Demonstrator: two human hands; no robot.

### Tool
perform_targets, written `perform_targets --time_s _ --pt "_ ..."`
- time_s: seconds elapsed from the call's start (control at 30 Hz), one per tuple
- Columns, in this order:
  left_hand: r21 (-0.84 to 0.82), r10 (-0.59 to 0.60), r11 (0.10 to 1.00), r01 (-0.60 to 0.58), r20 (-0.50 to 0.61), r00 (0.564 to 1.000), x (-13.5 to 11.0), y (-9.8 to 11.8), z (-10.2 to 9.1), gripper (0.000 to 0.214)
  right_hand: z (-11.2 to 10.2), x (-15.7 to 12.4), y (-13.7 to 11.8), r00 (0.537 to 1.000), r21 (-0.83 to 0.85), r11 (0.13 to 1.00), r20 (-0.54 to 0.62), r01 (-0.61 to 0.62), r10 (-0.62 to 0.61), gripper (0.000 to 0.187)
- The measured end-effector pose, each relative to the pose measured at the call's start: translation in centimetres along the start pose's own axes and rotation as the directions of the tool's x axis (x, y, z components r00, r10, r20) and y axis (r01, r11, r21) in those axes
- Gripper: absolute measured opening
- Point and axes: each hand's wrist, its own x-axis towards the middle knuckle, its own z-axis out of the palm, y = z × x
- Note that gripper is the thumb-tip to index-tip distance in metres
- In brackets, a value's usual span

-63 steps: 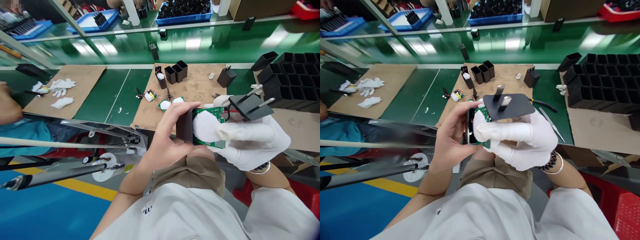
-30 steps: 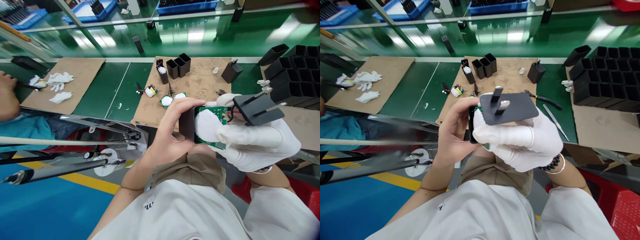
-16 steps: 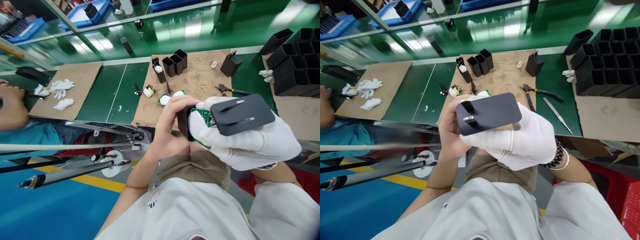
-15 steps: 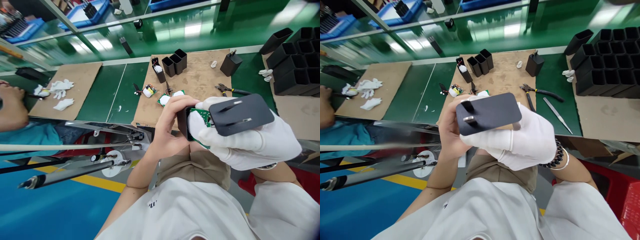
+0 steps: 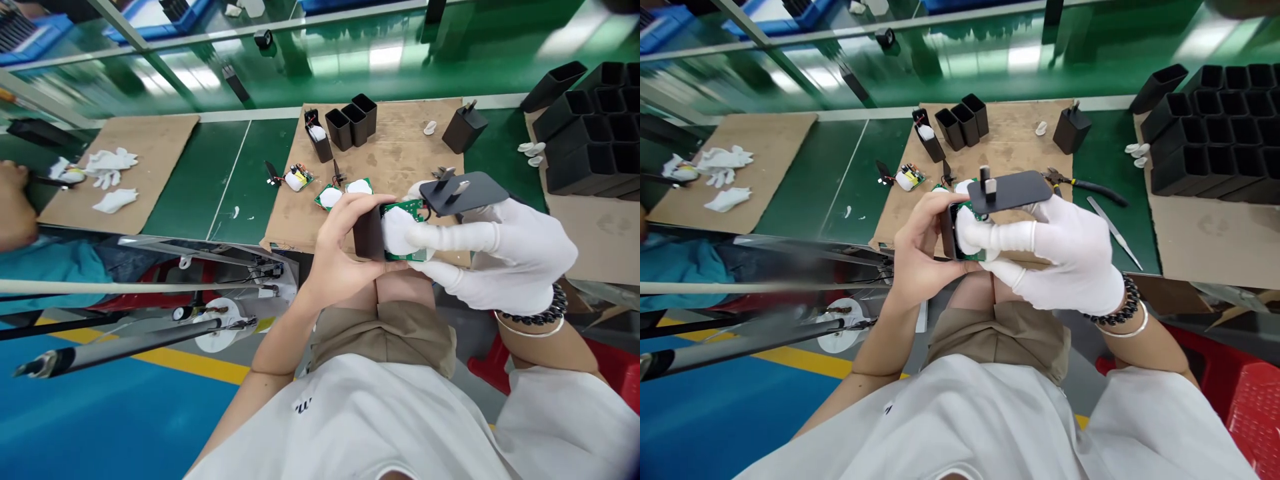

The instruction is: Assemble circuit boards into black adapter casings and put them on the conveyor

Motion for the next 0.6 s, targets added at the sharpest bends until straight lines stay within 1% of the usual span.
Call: perform_targets --time_s 0.07,0.17,0.23,0.33,0.4,0.43,0.47,0.5,0.53,0.57,0.6 --pt "-0.015 -0.012 1.0 0.012 0.005 1.0 0.1 0.4 0.0 0.074 -0.1 -0.4 0.1 0.999 -0.023 0.998 -0.011 -0.052 0.052 0.028" --pt "-0.017 -0.021 1.0 0.022 0.016 1.0 0.3 0.8 -0.2 0.073 -0.2 -1.1 0.2 0.997 -0.098 0.993 -0.025 -0.07 0.068 0.028" --pt "-0.018 -0.011 1.0 0.011 0.014 1.0 0.5 1.0 -0.4 0.069 -0.1 -1.3 0.1 0.997 -0.113 0.991 -0.017 -0.078 0.077 0.026" --pt "-0.035 0.004 0.999 -0.004 0.0 1.0 0.7 1.2 -0.5 0.066 0.2 -0.9 -0.3 0.996 -0.095 0.991 -0.015 -0.092 0.091 0.019" --pt "-0.044 -0.01 0.999 0.01 -0.001 1.0 0.7 1.1 -0.4 0.066 0.4 -0.2 -0.5 0.996 -0.101 0.991 0.003 -0.09 0.091 0.021" --pt "-0.051 -0.022 0.998 0.022 0.003 1.0 0.6 0.8 -0.3 0.068 0.5 0.3 -0.6 0.996 -0.101 0.991 0.027 -0.083 0.086 0.025" --pt "-0.061 -0.039 0.997 0.039 0.008 0.999 0.4 0.5 -0.2 0.07 0.4 0.8 -0.7 0.995 -0.087 0.994 0.077 -0.061 0.068 0.029" --pt "-0.076 -0.06 0.995 0.061 0.013 0.998 0.1 0.1 -0.1 0.074 0.1 1.2 -0.6 0.986 -0.058 0.998 0.162 -0.031 0.04 0.035" --pt "-0.095 -0.084 0.992 0.085 0.014 0.996 -0.1 -0.3 0.1 0.078 -0.3 1.6 -0.5 0.965 -0.017 1.0 0.263 -0.005 0.009 0.042" --pt "-0.118 -0.11 0.987 0.111 0.014 0.994 -0.4 -0.9 0.2 0.082 -0.9 2.0 -0.4 0.932 0.03 0.999 0.363 0.013 -0.022 0.048" --pt "-0.145 -0.139 0.979 0.14 0.018 0.99 -0.6 -1.4 0.2 0.086 -1.6 2.2 -0.2 0.901 0.073 0.997 0.432 -0.005 -0.027 0.053"
